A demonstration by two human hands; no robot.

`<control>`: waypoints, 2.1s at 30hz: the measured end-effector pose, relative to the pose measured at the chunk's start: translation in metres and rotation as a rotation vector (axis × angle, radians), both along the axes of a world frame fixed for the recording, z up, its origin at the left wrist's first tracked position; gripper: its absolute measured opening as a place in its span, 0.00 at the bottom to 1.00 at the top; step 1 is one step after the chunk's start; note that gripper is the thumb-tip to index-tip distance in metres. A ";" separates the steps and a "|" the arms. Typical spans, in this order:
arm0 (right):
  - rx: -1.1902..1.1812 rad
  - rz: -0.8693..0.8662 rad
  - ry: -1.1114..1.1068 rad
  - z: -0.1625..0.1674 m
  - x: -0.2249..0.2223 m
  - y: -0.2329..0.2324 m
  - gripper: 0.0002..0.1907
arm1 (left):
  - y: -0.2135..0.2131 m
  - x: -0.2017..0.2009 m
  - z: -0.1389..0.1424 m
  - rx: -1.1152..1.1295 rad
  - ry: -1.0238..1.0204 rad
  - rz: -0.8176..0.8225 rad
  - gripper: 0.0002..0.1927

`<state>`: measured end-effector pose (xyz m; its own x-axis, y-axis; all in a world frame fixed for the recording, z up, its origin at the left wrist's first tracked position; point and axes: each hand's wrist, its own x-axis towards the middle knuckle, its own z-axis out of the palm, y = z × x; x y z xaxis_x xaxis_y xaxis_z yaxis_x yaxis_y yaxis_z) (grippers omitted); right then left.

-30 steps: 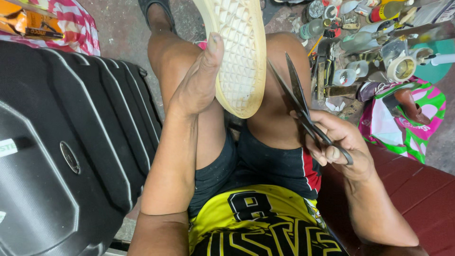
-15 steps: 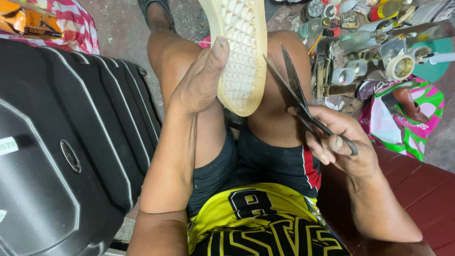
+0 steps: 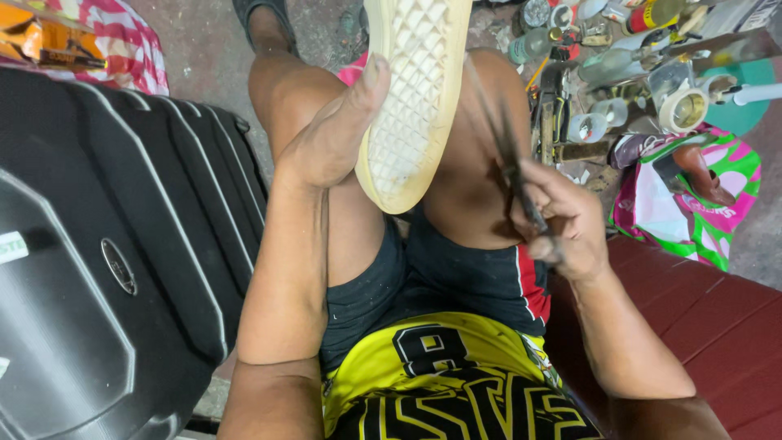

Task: The person holds a beige shoe sole and uses scissors to trim the edges. They rotate the sole to cut different sections and then pull away loose threads from the surface.

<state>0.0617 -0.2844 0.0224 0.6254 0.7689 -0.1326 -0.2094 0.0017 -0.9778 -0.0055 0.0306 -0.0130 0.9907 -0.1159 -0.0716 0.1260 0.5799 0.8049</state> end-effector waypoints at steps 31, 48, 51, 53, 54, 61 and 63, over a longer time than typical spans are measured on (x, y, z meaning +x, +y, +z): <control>-0.069 0.110 0.427 0.028 -0.005 -0.015 0.53 | 0.003 0.006 0.023 0.243 -0.278 0.117 0.41; 0.069 0.045 0.608 0.024 -0.001 -0.023 0.52 | -0.006 0.028 0.028 0.246 -0.064 0.192 0.40; 0.118 0.062 0.557 0.018 0.000 -0.014 0.51 | -0.003 0.031 0.020 0.171 -0.088 0.187 0.39; -0.042 0.077 0.273 0.012 0.000 -0.007 0.52 | -0.003 0.033 0.013 0.070 -0.066 0.189 0.39; -0.119 0.086 0.128 0.010 -0.001 -0.004 0.52 | -0.002 0.033 0.010 0.020 -0.057 0.192 0.39; -0.003 0.054 0.313 0.010 -0.003 -0.012 0.53 | -0.004 0.022 0.000 -0.185 -0.141 0.208 0.37; -0.027 0.088 0.303 0.013 -0.004 -0.016 0.53 | -0.004 0.019 0.002 -0.143 -0.139 0.210 0.38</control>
